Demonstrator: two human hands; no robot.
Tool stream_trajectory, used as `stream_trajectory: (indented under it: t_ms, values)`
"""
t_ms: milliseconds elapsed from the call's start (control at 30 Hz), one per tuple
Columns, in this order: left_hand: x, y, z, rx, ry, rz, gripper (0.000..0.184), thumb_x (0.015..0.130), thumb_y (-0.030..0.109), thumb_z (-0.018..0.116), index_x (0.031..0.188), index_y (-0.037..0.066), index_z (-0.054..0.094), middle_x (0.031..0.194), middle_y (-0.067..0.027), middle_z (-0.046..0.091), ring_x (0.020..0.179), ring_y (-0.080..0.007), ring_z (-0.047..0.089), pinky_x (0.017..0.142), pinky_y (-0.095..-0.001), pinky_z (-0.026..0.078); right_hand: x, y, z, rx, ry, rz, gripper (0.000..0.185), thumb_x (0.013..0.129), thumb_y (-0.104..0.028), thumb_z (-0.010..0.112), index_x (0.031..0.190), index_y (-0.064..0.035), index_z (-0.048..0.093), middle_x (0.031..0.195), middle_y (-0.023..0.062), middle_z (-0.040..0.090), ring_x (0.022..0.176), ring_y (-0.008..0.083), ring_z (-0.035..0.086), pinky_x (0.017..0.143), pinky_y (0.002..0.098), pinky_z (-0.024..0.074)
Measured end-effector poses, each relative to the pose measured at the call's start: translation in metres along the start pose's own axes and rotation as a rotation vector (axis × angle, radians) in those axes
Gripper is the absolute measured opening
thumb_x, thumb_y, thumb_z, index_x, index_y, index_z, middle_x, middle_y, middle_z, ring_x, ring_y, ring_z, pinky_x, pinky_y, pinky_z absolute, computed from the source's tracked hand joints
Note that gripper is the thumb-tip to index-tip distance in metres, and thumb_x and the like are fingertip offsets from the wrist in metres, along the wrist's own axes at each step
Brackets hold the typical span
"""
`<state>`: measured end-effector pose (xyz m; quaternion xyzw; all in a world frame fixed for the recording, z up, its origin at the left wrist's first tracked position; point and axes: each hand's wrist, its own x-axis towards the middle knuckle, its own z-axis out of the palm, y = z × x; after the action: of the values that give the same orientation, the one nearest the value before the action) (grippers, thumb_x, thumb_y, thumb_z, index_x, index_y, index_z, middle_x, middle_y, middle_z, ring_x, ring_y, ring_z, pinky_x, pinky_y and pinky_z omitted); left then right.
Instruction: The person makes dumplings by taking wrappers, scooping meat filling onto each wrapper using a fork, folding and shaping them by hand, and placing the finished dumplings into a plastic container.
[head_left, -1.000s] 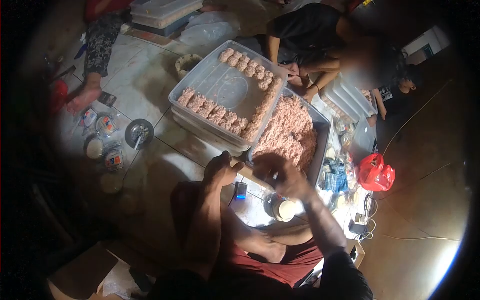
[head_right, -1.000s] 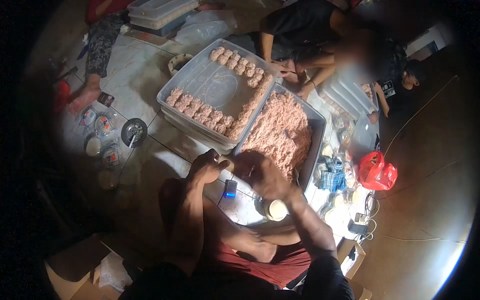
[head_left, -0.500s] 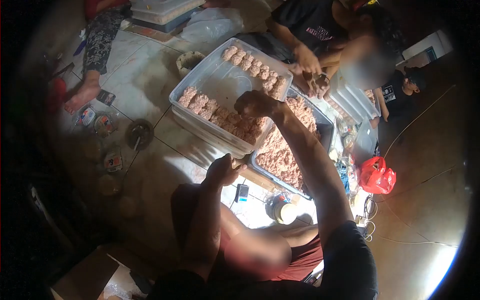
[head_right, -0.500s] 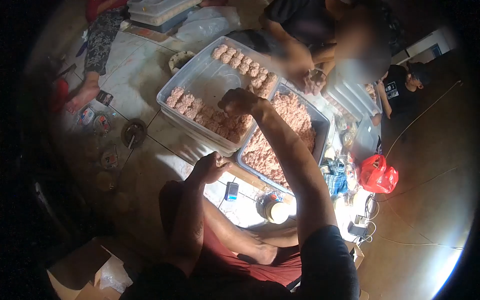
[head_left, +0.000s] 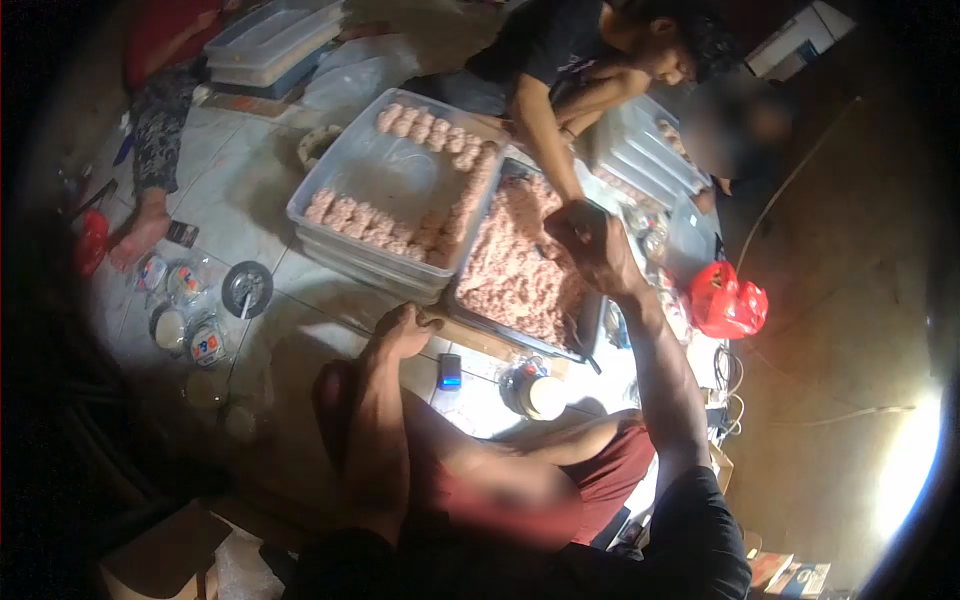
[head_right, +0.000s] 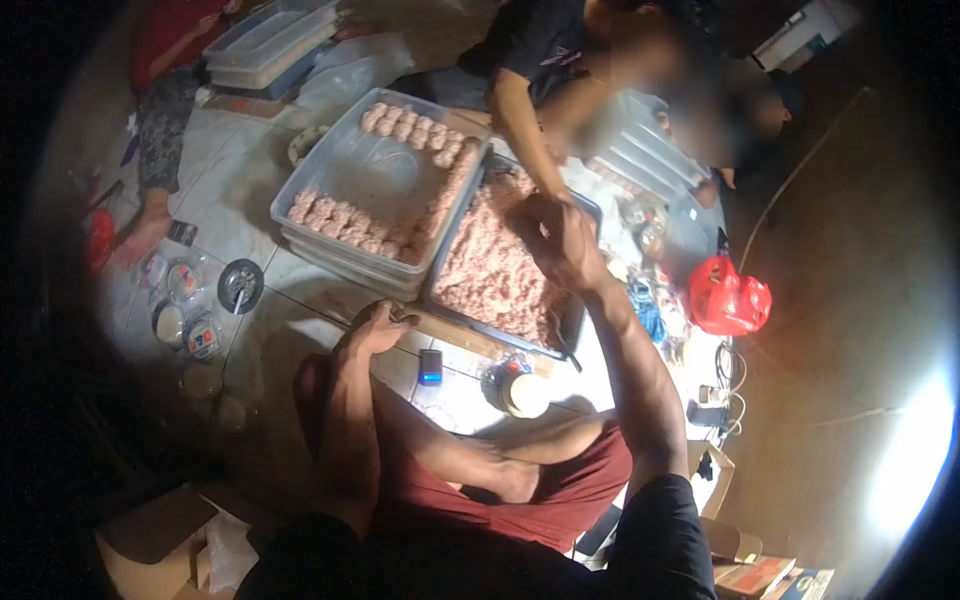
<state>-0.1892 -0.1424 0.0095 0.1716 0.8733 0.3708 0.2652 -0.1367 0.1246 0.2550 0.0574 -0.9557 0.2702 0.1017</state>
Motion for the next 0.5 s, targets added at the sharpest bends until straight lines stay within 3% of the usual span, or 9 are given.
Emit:
stream_trajectory:
  t_ms: [33,100,167,200,233,300,333,400,500]
  values:
    - [-0.003,0.005,0.001,-0.006,-0.028,0.035,0.063,0.083,0.056,0.073,0.110,-0.001,0.069,0.100,-0.0223,0.071,0.095,-0.0342,0.068,0.084,-0.0432,0.052,-0.024,0.018,-0.006,-0.008,-0.025,0.034,0.013,0.094,-0.012,0.064,0.101,-0.0026,0.070,0.095,0.0173,0.070,0.081,0.0249,0.068,0.066,0.0370,0.0527]
    - [-0.010,0.019,0.005,0.059,-0.120,0.033,0.062,0.083,0.056,0.073,0.107,-0.001,0.071,0.099,-0.0213,0.071,0.094,-0.0325,0.068,0.083,-0.0427,0.052,-0.075,0.118,0.015,-0.361,0.218,-0.552,0.013,0.094,-0.012,0.061,0.095,-0.0002,0.067,0.085,0.0167,0.069,0.073,0.0286,0.067,0.059,0.0388,0.0518]
    - [-0.016,0.041,0.014,0.143,-0.370,0.032,0.056,0.082,0.055,0.074,0.098,0.001,0.074,0.098,-0.0200,0.073,0.090,-0.0293,0.069,0.079,-0.0409,0.053,-0.133,0.150,0.032,-0.830,-0.009,-0.129,0.022,0.094,-0.017,0.058,0.093,0.0036,0.065,0.080,0.0184,0.068,0.072,0.0344,0.068,0.061,0.0432,0.0540]
    - [-0.029,0.060,0.027,0.178,-0.389,0.076,0.052,0.082,0.052,0.075,0.095,0.002,0.074,0.100,-0.0210,0.072,0.089,-0.0291,0.070,0.077,-0.0402,0.053,-0.144,0.159,0.042,-0.773,-0.143,0.042,0.021,0.092,-0.019,0.060,0.095,0.0007,0.067,0.079,0.0162,0.067,0.071,0.0330,0.067,0.060,0.0422,0.0528]
    - [-0.030,0.066,0.057,0.249,-0.356,0.269,0.049,0.085,0.050,0.073,0.092,0.002,0.074,0.099,-0.0218,0.072,0.091,-0.0319,0.070,0.079,-0.0421,0.054,-0.148,0.161,0.052,-0.704,-0.274,0.211,0.022,0.090,-0.022,0.062,0.097,-0.0021,0.068,0.077,0.0140,0.067,0.070,0.0315,0.067,0.058,0.0412,0.0517]
    - [-0.060,0.098,0.104,0.169,-0.301,0.474,0.051,0.088,0.041,0.071,0.118,0.000,0.064,0.117,-0.0225,0.068,0.104,-0.0360,0.066,0.091,-0.0442,0.051,-0.139,0.126,0.060,-0.668,-0.457,0.530,0.029,0.089,-0.030,0.061,0.098,-0.0055,0.072,0.090,0.0159,0.072,0.084,0.0311,0.071,0.070,0.0443,0.0546]
    - [-0.072,0.118,0.118,0.147,-0.382,0.524,0.058,0.088,0.038,0.072,0.128,-0.002,0.056,0.123,-0.0247,0.064,0.109,-0.0372,0.064,0.094,-0.0431,0.049,-0.143,0.128,0.064,-0.622,-0.497,0.482,0.026,0.087,-0.028,0.062,0.098,-0.0091,0.075,0.095,0.0147,0.074,0.092,0.0296,0.071,0.087,0.0475,0.0514]
    - [-0.090,0.131,0.137,0.180,-0.303,0.672,0.059,0.086,0.038,0.074,0.128,0.000,0.057,0.118,-0.0217,0.066,0.107,-0.0351,0.065,0.094,-0.0441,0.050,-0.134,0.117,0.067,-0.613,-0.515,0.562,0.027,0.088,-0.029,0.060,0.101,-0.0099,0.074,0.098,0.0145,0.074,0.099,0.0292,0.069,0.094,0.0461,0.0471]
    - [-0.083,0.103,0.192,0.413,0.091,1.060,0.042,0.090,0.034,0.067,0.120,0.005,0.060,0.120,-0.0142,0.064,0.110,-0.0302,0.062,0.103,-0.0496,0.044,-0.126,0.104,0.059,-0.695,-0.556,0.592,0.032,0.090,-0.030,0.056,0.112,-0.0104,0.069,0.111,0.0143,0.070,0.112,0.0292,0.063,0.103,0.0429,0.0400]
